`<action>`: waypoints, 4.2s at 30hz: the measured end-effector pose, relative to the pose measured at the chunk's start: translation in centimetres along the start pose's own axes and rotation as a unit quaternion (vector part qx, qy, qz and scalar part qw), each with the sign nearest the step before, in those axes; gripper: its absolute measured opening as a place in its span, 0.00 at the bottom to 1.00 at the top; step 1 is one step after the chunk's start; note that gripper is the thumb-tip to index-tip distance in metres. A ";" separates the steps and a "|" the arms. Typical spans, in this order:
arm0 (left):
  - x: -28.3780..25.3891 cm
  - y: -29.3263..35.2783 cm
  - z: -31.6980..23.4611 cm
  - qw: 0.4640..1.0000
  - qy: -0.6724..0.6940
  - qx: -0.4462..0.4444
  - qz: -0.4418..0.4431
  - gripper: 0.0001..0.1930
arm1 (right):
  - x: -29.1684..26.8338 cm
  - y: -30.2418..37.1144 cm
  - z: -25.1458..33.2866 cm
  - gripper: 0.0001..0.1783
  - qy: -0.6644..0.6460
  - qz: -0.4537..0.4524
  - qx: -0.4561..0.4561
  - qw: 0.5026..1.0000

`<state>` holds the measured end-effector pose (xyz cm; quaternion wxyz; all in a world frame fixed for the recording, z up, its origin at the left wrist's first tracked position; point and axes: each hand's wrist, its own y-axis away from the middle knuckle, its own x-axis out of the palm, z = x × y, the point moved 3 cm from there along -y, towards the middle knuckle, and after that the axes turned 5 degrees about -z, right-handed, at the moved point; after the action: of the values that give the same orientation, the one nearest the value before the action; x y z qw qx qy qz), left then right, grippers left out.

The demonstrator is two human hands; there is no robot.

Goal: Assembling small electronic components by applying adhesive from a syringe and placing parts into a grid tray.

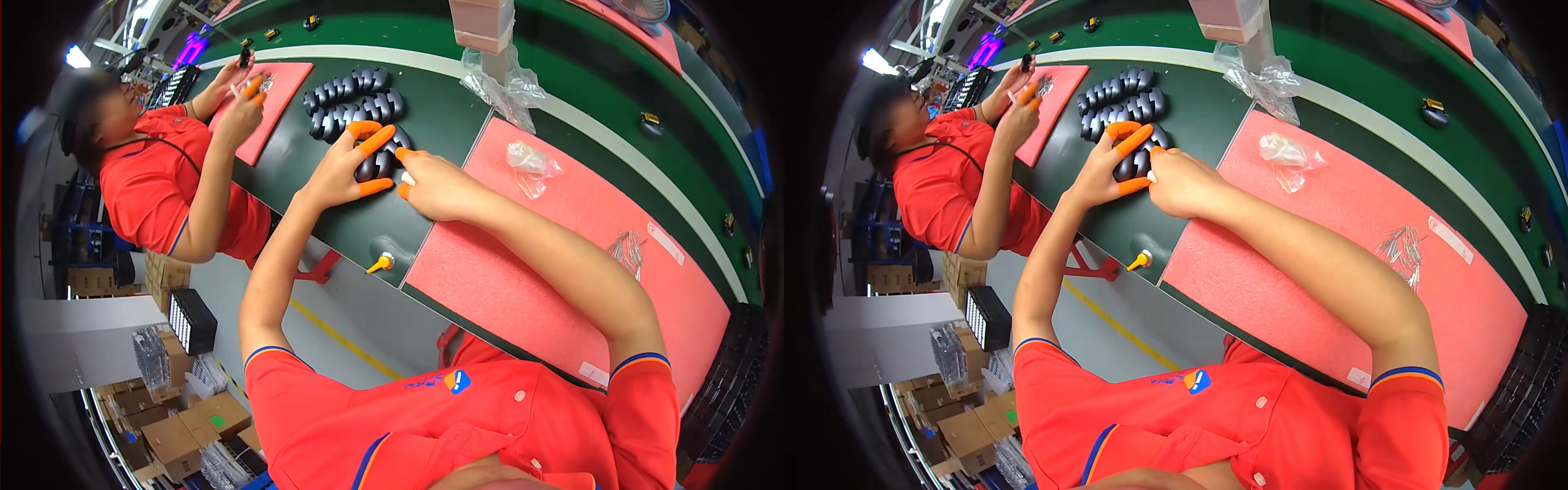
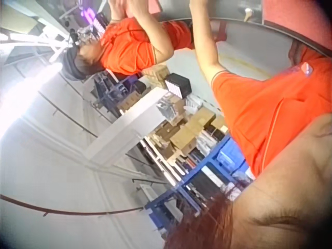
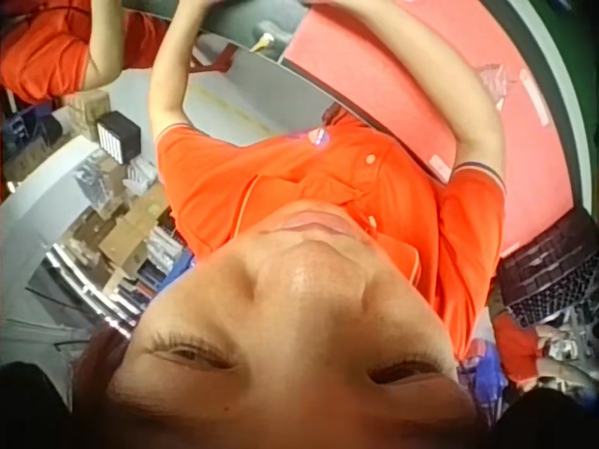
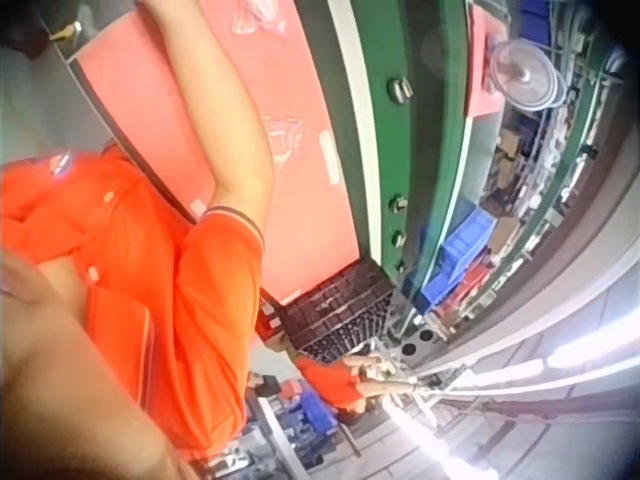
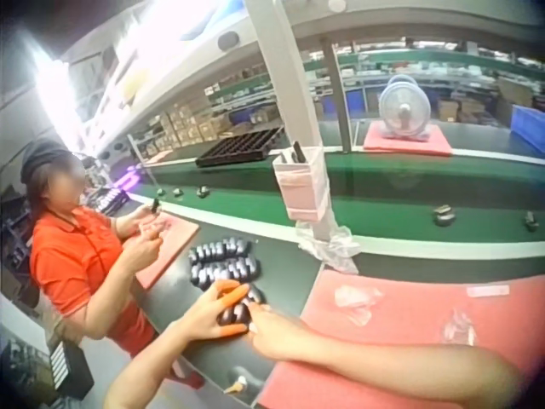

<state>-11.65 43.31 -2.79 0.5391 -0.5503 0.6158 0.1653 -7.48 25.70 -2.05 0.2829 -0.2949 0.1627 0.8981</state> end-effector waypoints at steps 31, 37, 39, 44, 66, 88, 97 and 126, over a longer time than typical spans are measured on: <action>-3.3 1.2 -1.0 0.951 -0.277 0.129 -0.037 0.37 | -1.5 2.6 -0.1 0.18 -0.020 -0.108 -0.150 0.983; -2.0 -3.7 -10.3 0.914 -0.217 0.288 -0.187 0.30 | -12.6 16.4 -5.3 0.20 -0.009 -0.222 -0.149 0.963; 0.3 -9.3 -16.1 0.898 -0.153 0.365 -0.191 0.25 | -16.6 21.2 -9.2 0.18 -0.106 -0.265 -0.049 0.957; 10.4 -24.0 -30.5 0.925 0.048 0.365 -0.095 0.28 | -24.8 33.2 -16.0 0.18 -0.272 -0.426 0.079 0.859; 35.3 -40.4 -40.2 0.897 0.410 -0.017 0.167 0.37 | -37.8 39.5 -33.7 0.34 -0.728 -0.489 -0.284 0.389; 28.8 -35.5 -37.1 0.899 0.432 0.064 0.029 0.16 | -34.3 33.0 -27.2 0.39 -0.704 -0.300 -0.317 0.560; 28.5 -35.6 -37.6 0.878 0.470 0.089 0.013 0.17 | -34.3 33.5 -26.4 0.36 -0.697 -0.317 -0.321 0.558; 34.6 -39.5 -31.9 0.979 -0.052 0.176 -0.086 0.40 | -37.4 38.3 -36.0 0.18 0.187 -0.598 0.266 0.732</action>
<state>13.25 -12.78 -5.02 0.6711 -0.4885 0.5566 0.0360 10.03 -36.34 -1.82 0.7923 -0.4063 0.2347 0.3900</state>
